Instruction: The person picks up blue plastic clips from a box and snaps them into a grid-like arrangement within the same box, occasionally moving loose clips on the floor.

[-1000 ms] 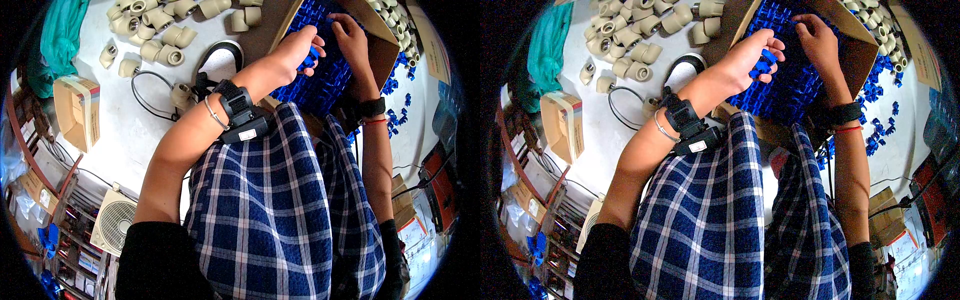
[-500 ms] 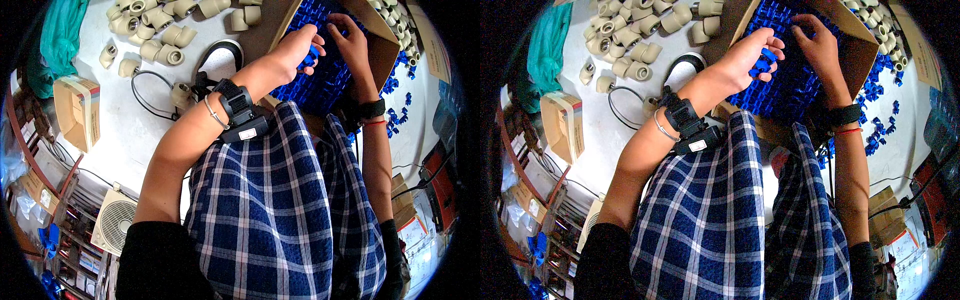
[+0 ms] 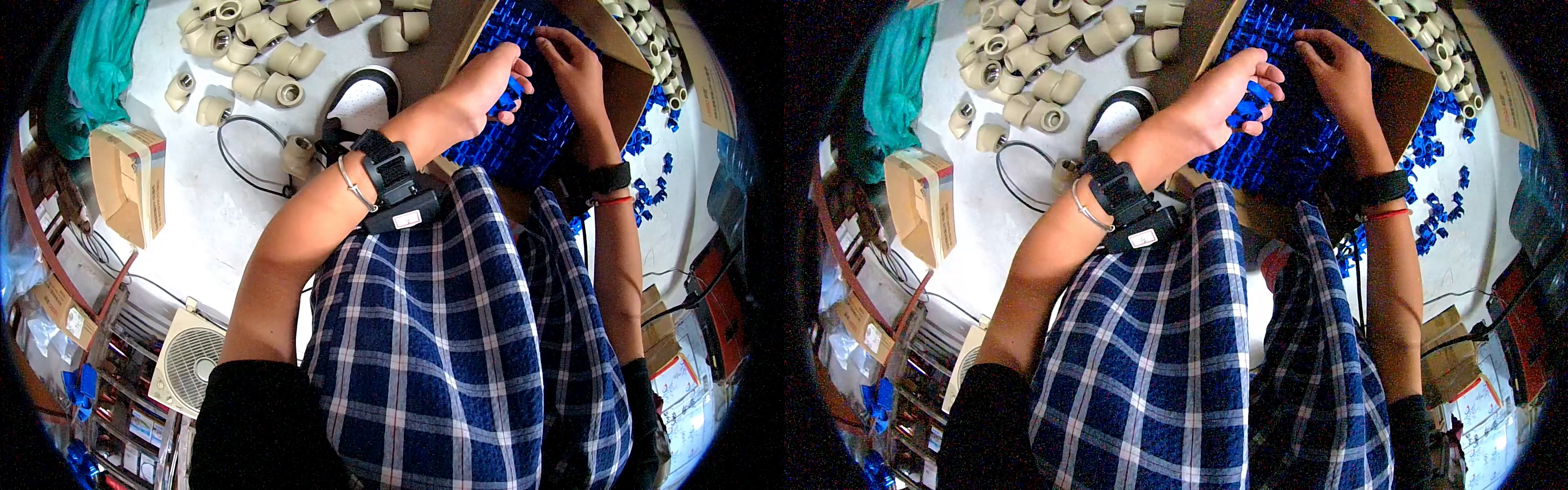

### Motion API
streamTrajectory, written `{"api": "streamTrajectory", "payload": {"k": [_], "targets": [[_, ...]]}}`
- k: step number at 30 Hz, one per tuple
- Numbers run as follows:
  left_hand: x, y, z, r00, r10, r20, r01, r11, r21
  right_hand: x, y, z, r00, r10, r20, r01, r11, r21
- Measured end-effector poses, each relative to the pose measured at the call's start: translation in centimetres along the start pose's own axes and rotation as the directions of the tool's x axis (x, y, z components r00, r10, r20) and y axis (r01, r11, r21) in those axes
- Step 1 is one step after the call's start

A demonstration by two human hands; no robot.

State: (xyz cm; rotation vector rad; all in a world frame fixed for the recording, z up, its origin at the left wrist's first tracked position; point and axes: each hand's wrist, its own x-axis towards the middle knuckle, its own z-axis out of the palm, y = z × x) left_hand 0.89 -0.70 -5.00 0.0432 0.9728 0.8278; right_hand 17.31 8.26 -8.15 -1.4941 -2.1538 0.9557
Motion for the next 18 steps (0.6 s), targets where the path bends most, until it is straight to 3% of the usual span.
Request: {"api": "streamTrajectory", "payload": {"k": [12,18], "targets": [[0.07,-0.09,-0.01,1.000,0.010,-0.001,-0.010,1.000,0.011,-0.27,-0.48,-0.11,0.998,0.057,0.002,-0.057,0.998,0.040],[0.06,-0.04,-0.01,1.000,0.011,0.003,-0.011,1.000,0.012,0.15,-0.15,-0.25,0.999,-0.003,0.054,0.002,1.000,0.029]]}}
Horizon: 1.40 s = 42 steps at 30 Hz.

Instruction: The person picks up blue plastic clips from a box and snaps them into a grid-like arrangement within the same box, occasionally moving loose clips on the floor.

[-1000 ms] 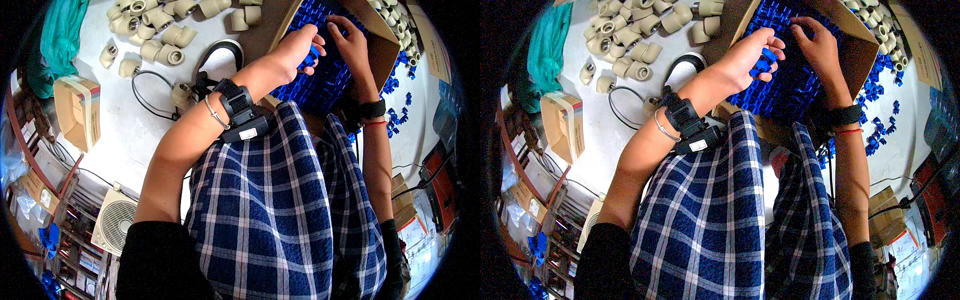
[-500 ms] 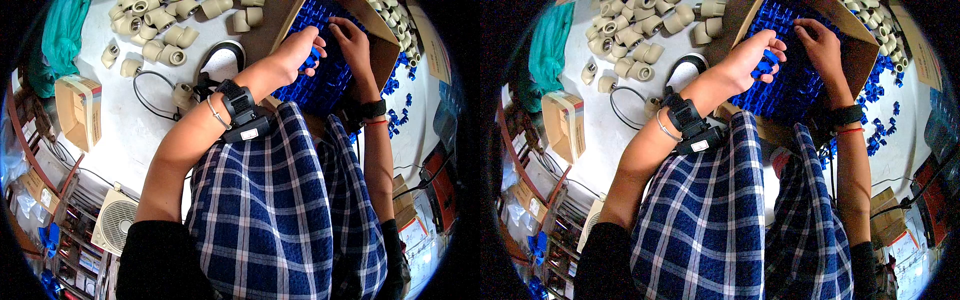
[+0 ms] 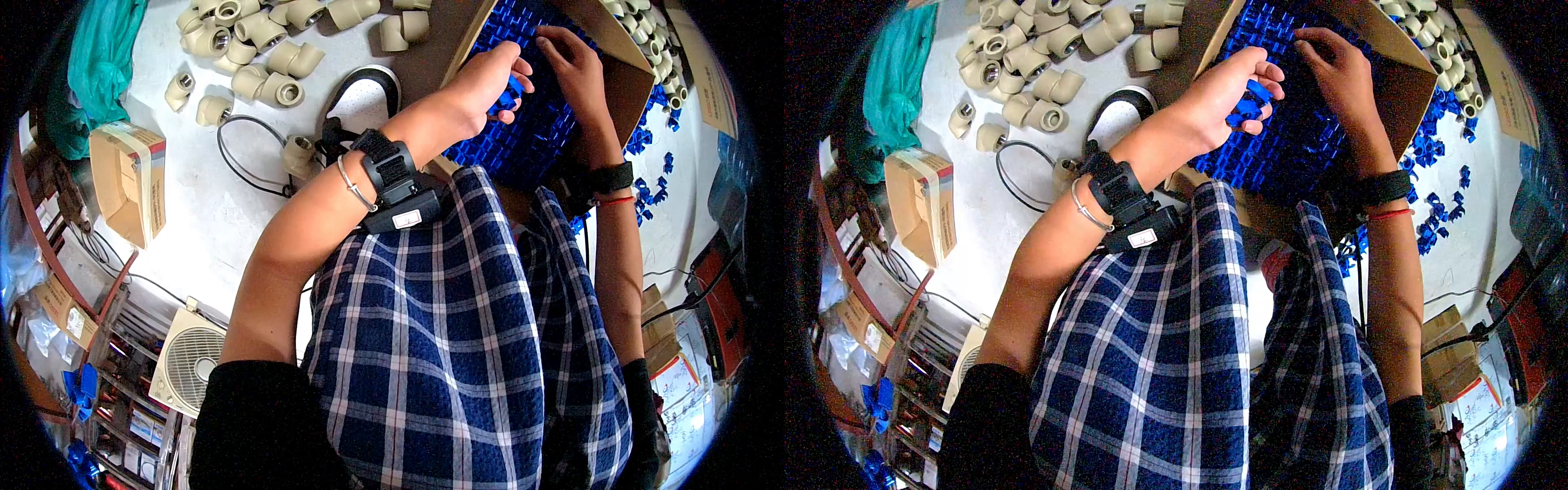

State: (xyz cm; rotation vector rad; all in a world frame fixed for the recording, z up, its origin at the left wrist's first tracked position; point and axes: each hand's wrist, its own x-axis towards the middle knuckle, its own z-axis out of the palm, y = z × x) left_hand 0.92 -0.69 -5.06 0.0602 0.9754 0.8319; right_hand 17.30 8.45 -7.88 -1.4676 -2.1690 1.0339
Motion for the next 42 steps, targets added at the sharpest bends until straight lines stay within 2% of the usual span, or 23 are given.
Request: {"api": "streamTrajectory", "payload": {"k": [6,8,14,21,24,26,27,30,31,32,33,34,37,38,39,40,42], "targets": [[0.0,0.0,0.0,1.000,-0.003,0.005,0.004,1.000,-0.016,0.2,-0.6,0.2,0.998,-0.050,0.027,0.051,0.997,-0.057],[0.0,0.0,-0.1,1.000,-0.004,0.007,0.004,1.000,-0.015,0.4,-0.4,0.2,0.989,-0.146,0.014,0.146,0.981,-0.125],[0.0,0.0,0.0,1.000,-0.003,0.003,0.003,1.000,-0.004,1.4,-0.4,-0.1,0.985,-0.127,0.114,0.147,0.972,-0.183],[-0.1,0.1,0.0,1.000,-0.003,0.003,0.003,1.000,-0.011,1.6,0.0,-0.2,0.982,-0.124,0.141,0.150,0.970,-0.190],[-0.2,0.1,0.1,1.000,-0.004,0.004,0.004,1.000,-0.029,1.2,-0.3,-0.2,0.984,-0.130,0.119,0.145,0.981,-0.132],[-0.4,0.2,0.2,1.000,-0.010,0.000,0.010,0.999,-0.040,0.7,-1.5,-0.5,0.970,-0.245,-0.004,0.239,0.951,-0.198],[-0.5,0.3,0.2,1.000,-0.003,-0.003,0.003,0.999,-0.042,0.3,-2.1,-0.9,0.971,-0.241,-0.003,0.235,0.951,-0.199],[-0.6,0.2,0.4,1.000,0.020,-0.015,-0.021,0.999,-0.043,-1.7,-5.4,-1.7,0.965,-0.262,-0.013,0.259,0.959,-0.114],[-0.6,0.2,0.4,0.999,0.041,-0.024,-0.042,0.998,-0.038,-2.2,-6.0,-1.7,0.985,-0.131,0.110,0.120,0.988,0.098],[-0.5,0.0,0.4,0.998,0.060,-0.035,-0.061,0.998,-0.032,-2.8,-6.8,-1.7,0.966,-0.024,0.257,-0.052,0.957,0.285],[-0.2,0.0,0.2,0.999,0.027,-0.019,-0.028,0.999,-0.023,-3.0,-7.8,-1.8,0.959,-0.113,0.260,0.081,0.988,0.131],[-0.4,0.1,0.3,0.999,0.028,-0.019,-0.028,0.999,-0.021,-3.1,-7.6,-1.4,0.948,-0.180,0.261,0.150,0.980,0.132],[-1.1,0.4,0.6,0.999,0.032,-0.040,-0.031,0.999,0.030,-3.2,-7.7,-1.3,0.932,-0.198,0.303,0.198,0.980,0.034],[-1.2,0.5,0.8,0.999,0.030,-0.043,-0.029,0.999,0.027,-3.2,-8.0,-1.5,0.932,-0.062,0.356,0.000,0.985,0.171],[-1.3,0.6,0.8,0.999,0.028,-0.047,-0.026,0.999,0.024,-3.3,-8.2,-1.6,0.902,0.064,0.426,-0.204,0.935,0.291],[-1.1,0.5,0.6,0.999,0.027,-0.047,-0.026,0.999,0.024,-3.2,-7.8,-1.7,0.902,0.065,0.426,-0.204,0.935,0.291],[-0.6,0.3,0.2,0.999,0.000,0.048,-0.001,1.000,0.022,-2.7,-6.0,-2.4,0.986,-0.066,0.154,0.002,0.924,0.381]]}}
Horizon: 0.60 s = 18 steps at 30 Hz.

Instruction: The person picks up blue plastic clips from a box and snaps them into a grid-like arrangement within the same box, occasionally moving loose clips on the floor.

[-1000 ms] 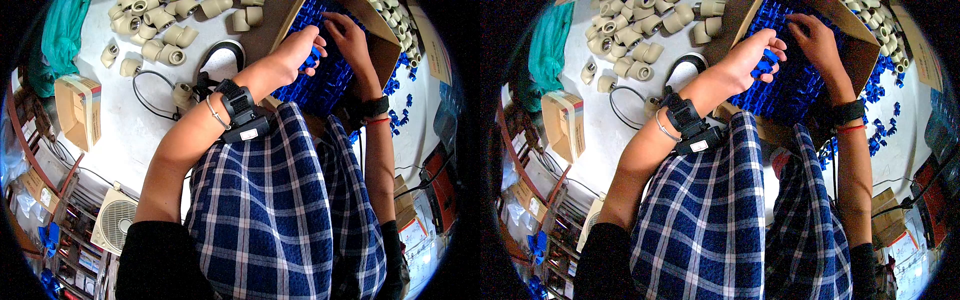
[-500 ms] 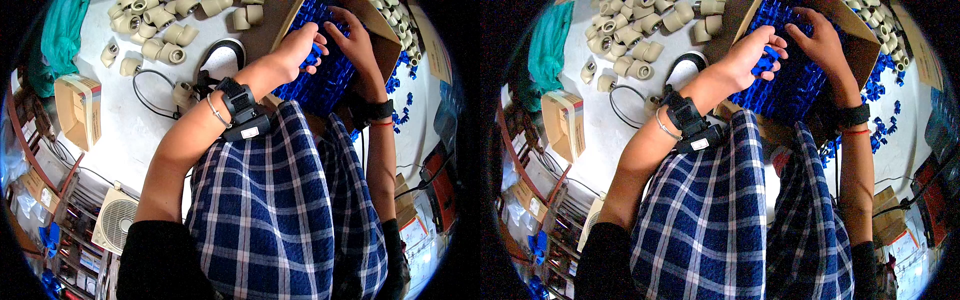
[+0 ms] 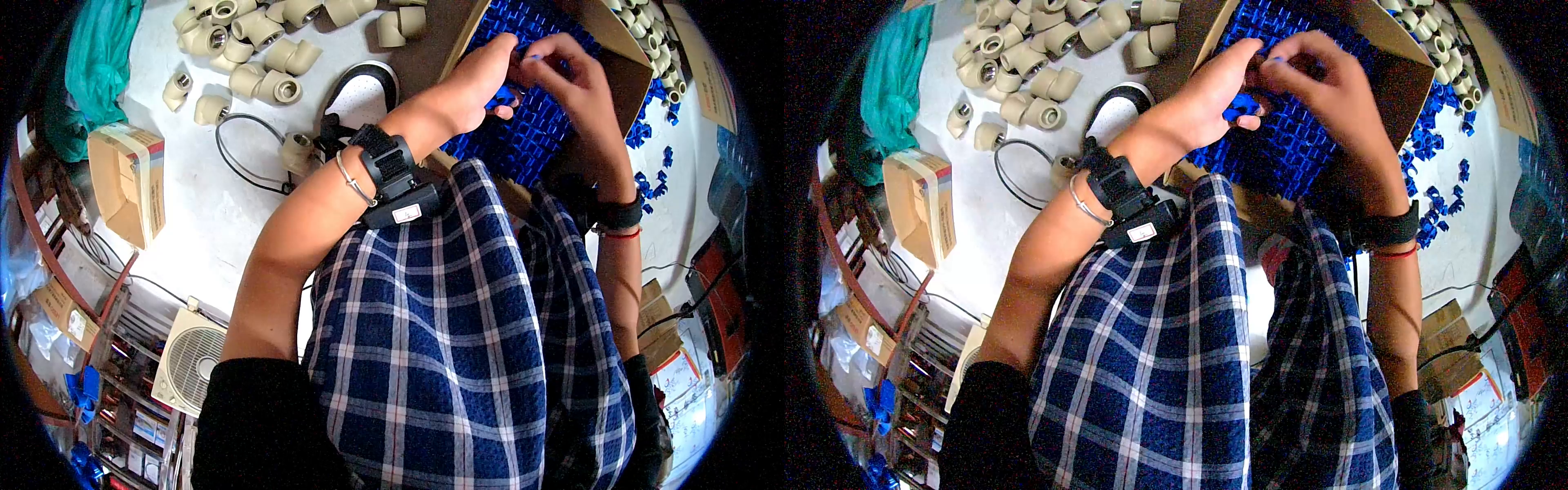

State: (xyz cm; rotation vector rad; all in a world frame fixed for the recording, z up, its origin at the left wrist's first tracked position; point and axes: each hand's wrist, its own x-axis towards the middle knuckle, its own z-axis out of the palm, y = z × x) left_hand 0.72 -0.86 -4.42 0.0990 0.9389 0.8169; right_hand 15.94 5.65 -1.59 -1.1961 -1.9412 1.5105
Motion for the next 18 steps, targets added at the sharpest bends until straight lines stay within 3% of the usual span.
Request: {"api": "streamTrajectory", "payload": {"k": [4,5,6,8,9,11,18], "targets": [[0.0,0.1,0.0,0.999,-0.030,-0.028,0.029,0.999,-0.015,0.5,1.0,-2.5,0.987,0.073,-0.146,-0.044,0.980,0.193],[0.0,0.1,0.0,0.999,-0.027,-0.029,0.027,1.000,-0.006,0.4,1.0,-3.3,0.963,0.226,-0.150,-0.199,0.964,0.177],[0.0,0.1,0.0,0.999,-0.025,-0.029,0.025,1.000,0.003,0.4,1.2,-3.6,0.963,0.226,-0.150,-0.199,0.964,0.176],[0.1,0.0,0.0,0.999,-0.021,-0.029,0.021,1.000,0.011,0.7,1.9,-3.9,0.902,0.355,-0.246,-0.353,0.934,0.053],[0.2,0.0,0.0,0.999,-0.017,-0.032,0.017,1.000,0.019,0.9,2.4,-4.1,0.903,0.354,-0.244,-0.352,0.934,0.053],[0.1,0.0,0.0,0.999,-0.013,-0.033,0.014,1.000,0.019,1.1,3.9,-4.1,0.959,0.155,-0.237,-0.152,0.988,0.029],[0.3,-0.1,-0.1,0.999,-0.017,-0.028,0.017,1.000,0.007,1.0,4.4,-3.8,0.976,0.084,-0.199,-0.115,0.982,-0.149]]}}
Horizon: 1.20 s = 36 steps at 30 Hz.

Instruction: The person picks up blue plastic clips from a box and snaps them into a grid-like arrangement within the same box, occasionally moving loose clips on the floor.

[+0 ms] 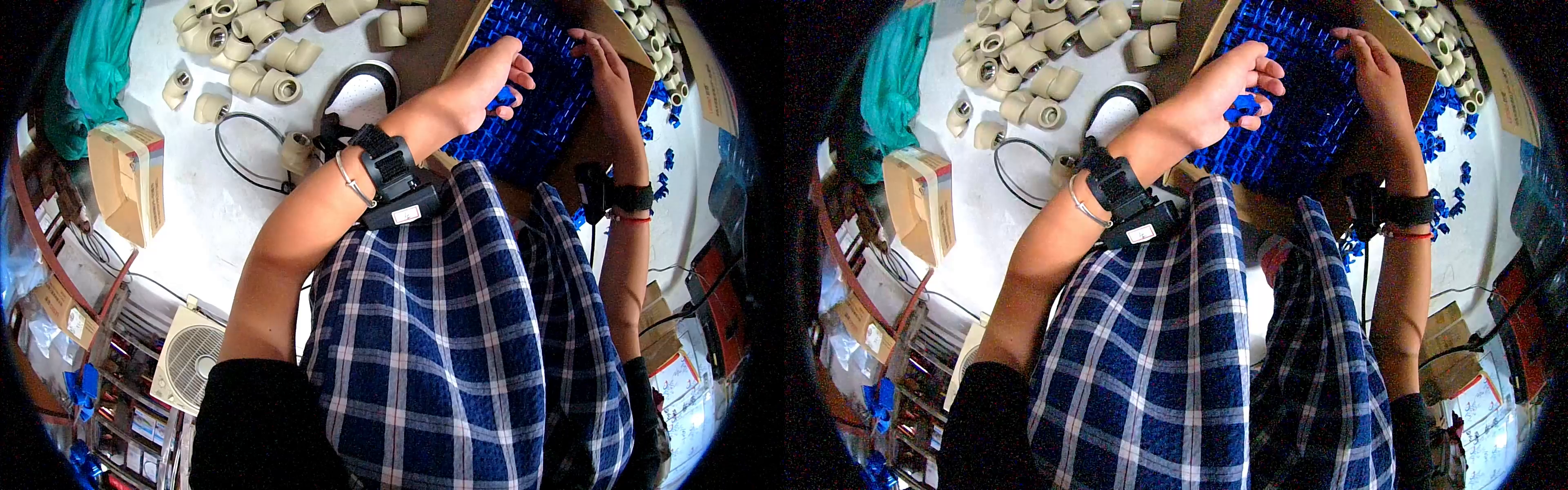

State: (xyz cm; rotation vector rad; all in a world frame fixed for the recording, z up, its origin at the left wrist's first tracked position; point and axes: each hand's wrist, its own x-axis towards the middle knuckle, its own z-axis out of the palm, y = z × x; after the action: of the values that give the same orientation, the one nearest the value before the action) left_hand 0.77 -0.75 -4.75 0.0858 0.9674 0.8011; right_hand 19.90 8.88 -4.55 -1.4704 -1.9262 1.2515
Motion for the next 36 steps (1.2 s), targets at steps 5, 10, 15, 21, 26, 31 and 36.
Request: {"api": "streamTrajectory", "payload": {"k": [5,10,15,21,26,31,36], "targets": [[0.0,0.0,0.0,1.000,0.003,-0.007,-0.003,1.000,0.016,0.0,0.4,-0.8,0.965,0.242,0.099,-0.248,0.967,0.053],[0.0,-0.1,0.0,1.000,0.011,-0.005,-0.011,1.000,0.016,0.7,0.7,-1.0,0.919,0.343,0.194,-0.386,0.682,0.621],[0.2,-0.1,0.0,1.000,0.001,-0.002,-0.001,1.000,0.018,0.8,0.4,-0.8,0.960,0.243,0.141,-0.280,0.797,0.535],[0.1,0.0,0.1,1.000,-0.010,-0.024,0.010,1.000,0.020,1.6,1.5,0.3,0.998,0.059,0.032,-0.059,0.998,-0.005],[0.2,0.0,0.1,1.000,-0.005,-0.022,0.005,1.000,0.003,2.1,1.7,1.3,0.998,-0.063,0.028,0.069,0.872,-0.484],[0.3,0.0,0.0,1.000,-0.018,-0.016,0.018,1.000,-0.007,1.8,1.9,1.7,0.994,-0.071,0.088,0.099,0.925,-0.368],[0.2,0.0,0.0,1.000,-0.013,-0.013,0.013,1.000,-0.009,1.7,1.6,1.4,0.986,-0.041,0.164,0.098,0.929,-0.358]]}}
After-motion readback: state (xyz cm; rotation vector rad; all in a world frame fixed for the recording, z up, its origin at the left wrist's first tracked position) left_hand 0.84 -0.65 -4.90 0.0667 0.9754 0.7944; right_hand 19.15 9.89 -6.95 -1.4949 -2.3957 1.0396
